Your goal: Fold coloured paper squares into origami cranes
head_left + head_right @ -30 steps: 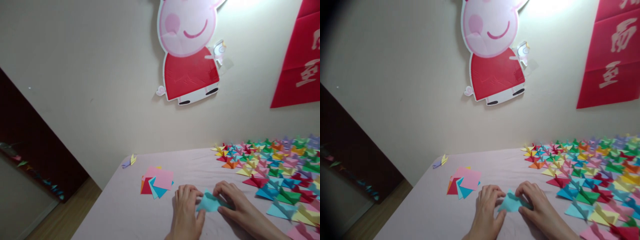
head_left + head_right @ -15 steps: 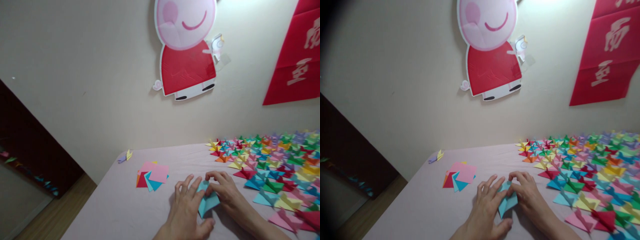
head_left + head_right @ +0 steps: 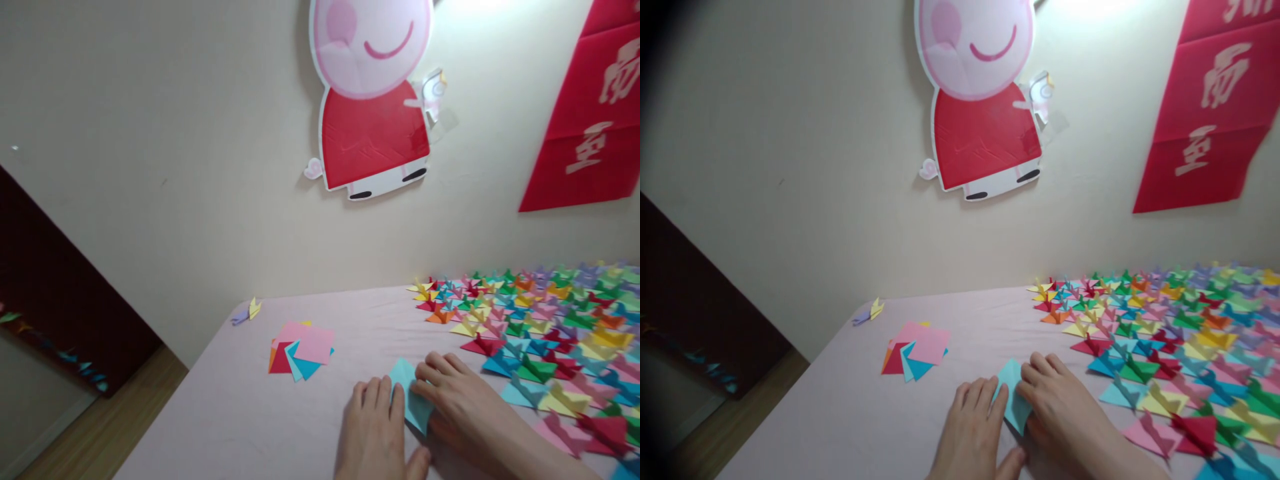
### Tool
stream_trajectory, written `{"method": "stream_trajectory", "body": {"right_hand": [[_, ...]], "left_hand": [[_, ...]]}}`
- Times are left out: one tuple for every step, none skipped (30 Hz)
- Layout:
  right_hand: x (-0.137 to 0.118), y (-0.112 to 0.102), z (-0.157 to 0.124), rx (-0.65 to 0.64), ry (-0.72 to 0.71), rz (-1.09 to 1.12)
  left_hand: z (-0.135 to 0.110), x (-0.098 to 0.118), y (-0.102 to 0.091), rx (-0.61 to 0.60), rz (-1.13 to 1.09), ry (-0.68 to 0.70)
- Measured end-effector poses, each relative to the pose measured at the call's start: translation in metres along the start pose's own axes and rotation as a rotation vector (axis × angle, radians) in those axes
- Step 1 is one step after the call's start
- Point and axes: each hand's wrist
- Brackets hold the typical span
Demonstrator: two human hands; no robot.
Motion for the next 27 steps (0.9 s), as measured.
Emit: {"method": "stream_trajectory", "body": {"right_hand": [[0.001,0.001,0.001,-0.006,-0.011,0.055],[0.003,0.002,0.001,-0.009,-0.003,0.114],[0.006,0.003,0.002,-0.01,0.024,0.174],[0.01,0.005,0.003,-0.003,0.088,0.228],[0.012,0.006,0.003,0.001,0.158,0.277],[0.014,0.007,0.004,0.005,0.232,0.316],[0.015,0.008,0.004,0.009,0.3,0.345],[0.015,0.008,0.004,0.014,0.35,0.367],[0.014,0.008,0.004,0.021,0.386,0.384],[0.014,0.008,0.004,0.031,0.412,0.397],[0.013,0.009,0.005,0.045,0.427,0.409],[0.012,0.01,0.005,0.064,0.436,0.419],[0.012,0.011,0.005,0.087,0.444,0.424],[0.012,0.012,0.006,0.108,0.452,0.421],[0.012,0.013,0.006,0.125,0.459,0.413],[0.012,0.014,0.006,0.137,0.461,0.401],[0.013,0.015,0.007,0.142,0.46,0.388],[0.013,0.016,0.007,0.141,0.455,0.378],[0.013,0.017,0.006,0.139,0.446,0.373],[0.013,0.019,0.006,0.138,0.434,0.373],[0.013,0.02,0.006,0.137,0.423,0.374],[0.013,0.021,0.005,0.138,0.414,0.374],[0.013,0.022,0.005,0.139,0.406,0.371],[0.013,0.023,0.004,0.141,0.402,0.365],[0.013,0.024,0.004,0.144,0.398,0.358],[0.012,0.025,0.004,0.146,0.396,0.352],[0.012,0.025,0.003,0.15,0.392,0.348]], "left_hand": [[-0.001,0.0,0.002,0.009,0.002,-0.005],[-0.001,0.0,0.003,0.019,-0.001,-0.007],[-0.001,-0.001,0.003,0.03,-0.006,-0.01],[-0.002,-0.002,0.004,0.042,-0.012,-0.015],[-0.002,-0.004,0.004,0.053,-0.017,-0.019],[-0.002,-0.006,0.004,0.059,-0.022,-0.017],[-0.003,-0.007,0.004,0.062,-0.027,-0.013],[-0.003,-0.009,0.005,0.061,-0.031,-0.004],[-0.003,-0.011,0.005,0.057,-0.034,0.009],[-0.003,-0.012,0.004,0.052,-0.035,0.021],[-0.003,-0.013,0.004,0.047,-0.033,0.033],[-0.002,-0.013,0.003,0.043,-0.031,0.037],[-0.002,-0.013,0.002,0.04,-0.031,0.036],[-0.002,-0.013,0.001,0.037,-0.035,0.034],[-0.002,-0.012,0.0,0.039,-0.042,0.028],[-0.002,-0.011,-0.001,0.04,-0.05,0.024],[-0.002,-0.01,-0.002,0.037,-0.058,0.021],[-0.002,-0.01,-0.003,0.032,-0.064,0.02],[-0.001,-0.009,-0.004,0.021,-0.069,0.024],[-0.001,-0.009,-0.004,0.011,-0.071,0.026],[-0.001,-0.008,-0.004,0.006,-0.071,0.026],[-0.001,-0.008,-0.003,0.004,-0.068,0.026],[-0.001,-0.008,-0.003,0.006,-0.064,0.027],[-0.001,-0.008,-0.003,0.01,-0.06,0.027],[-0.001,-0.007,-0.002,0.013,-0.057,0.026],[-0.001,-0.007,-0.002,0.013,-0.055,0.029],[-0.001,-0.007,-0.001,0.008,-0.054,0.035]]}}
Point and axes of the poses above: each hand's wrist, its own z-axis towards the middle knuckle, its own y-axis out of the palm, x = y × z, and after that the axes turned 12 degrees about -y, right-handed
